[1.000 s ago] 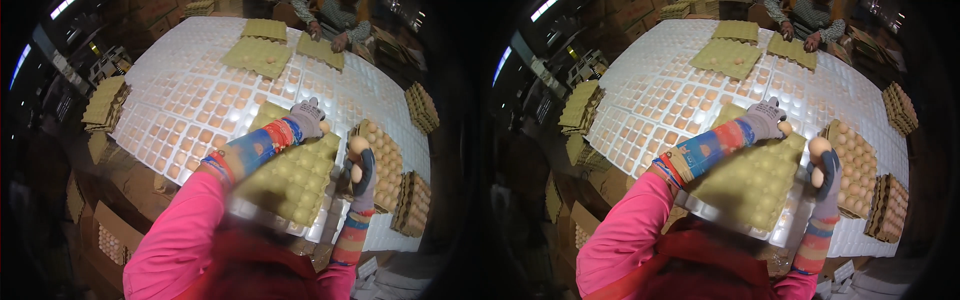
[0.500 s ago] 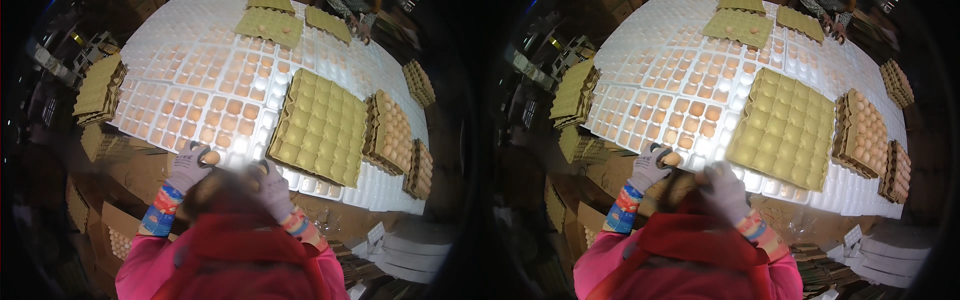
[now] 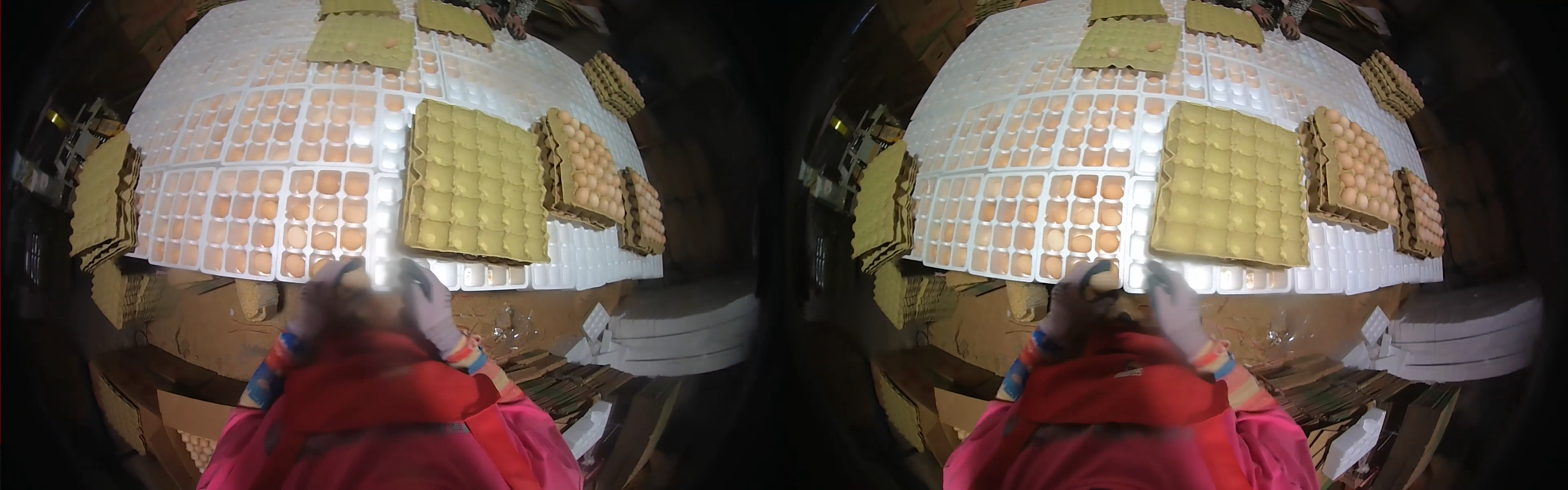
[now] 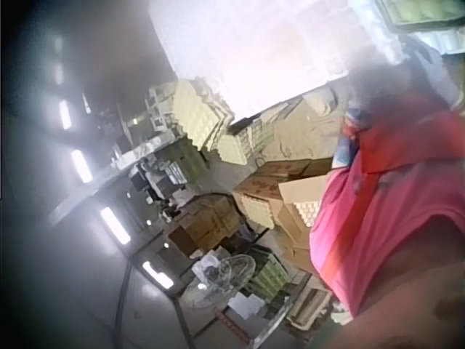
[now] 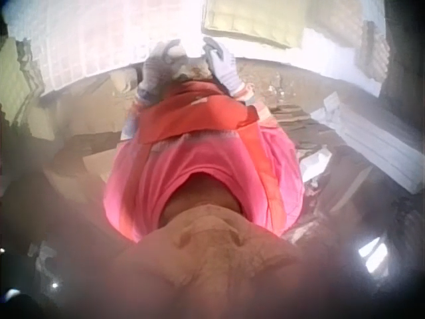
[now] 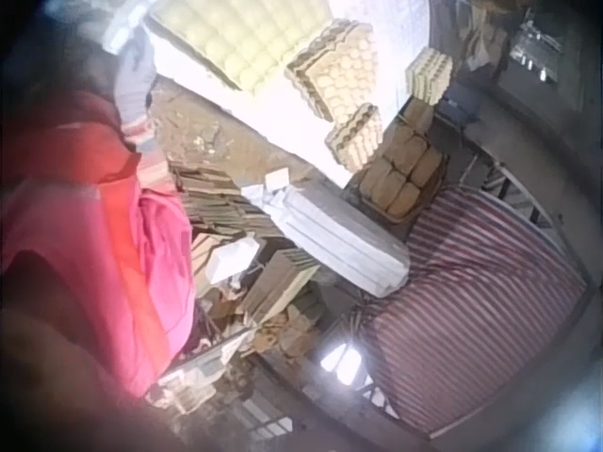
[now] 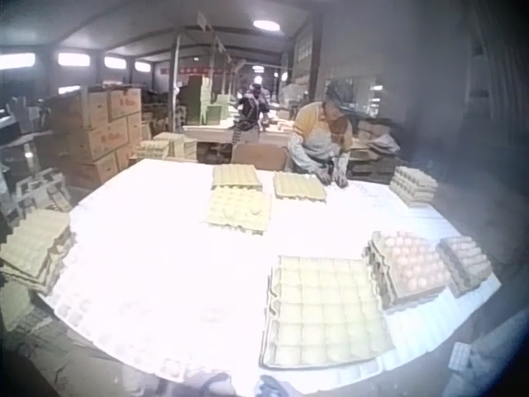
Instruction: The person places eggs into egg cartons on a table in an industrial warehouse setting.
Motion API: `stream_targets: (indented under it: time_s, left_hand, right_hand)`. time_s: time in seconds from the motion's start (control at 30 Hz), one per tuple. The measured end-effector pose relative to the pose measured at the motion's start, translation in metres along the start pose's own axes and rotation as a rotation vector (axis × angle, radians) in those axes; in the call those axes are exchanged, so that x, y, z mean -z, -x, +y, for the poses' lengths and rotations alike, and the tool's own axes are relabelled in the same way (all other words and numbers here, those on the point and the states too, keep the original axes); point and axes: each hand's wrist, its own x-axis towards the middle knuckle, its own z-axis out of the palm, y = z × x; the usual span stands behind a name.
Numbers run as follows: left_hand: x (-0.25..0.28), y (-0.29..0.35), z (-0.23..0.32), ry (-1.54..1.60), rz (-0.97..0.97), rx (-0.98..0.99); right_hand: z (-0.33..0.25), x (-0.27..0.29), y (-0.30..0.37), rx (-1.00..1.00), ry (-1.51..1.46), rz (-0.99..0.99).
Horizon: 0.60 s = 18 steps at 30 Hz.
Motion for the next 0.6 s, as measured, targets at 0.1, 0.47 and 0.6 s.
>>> stream_targets:
  time_s: [0.1, 0.47, 0.6]
  left_hand:
    - [-0.051, -0.032, 0.016, -0.278, -0.223, -0.017]
    - [-0.059, -0.018, 0.017, 1.368, -0.383, 0.664]
    - [-0.103, -0.029, 0.027, 0.055, -0.066, -0.303]
  right_hand:
    - [0.034, 0.046, 0.035, -0.357, -0.604, 0.149]
    - [0.075, 0.044, 0.020, 0.361, 0.786, 0.398]
    - [0.047, 0.095, 0.027, 0.595, 0.653, 0.695]
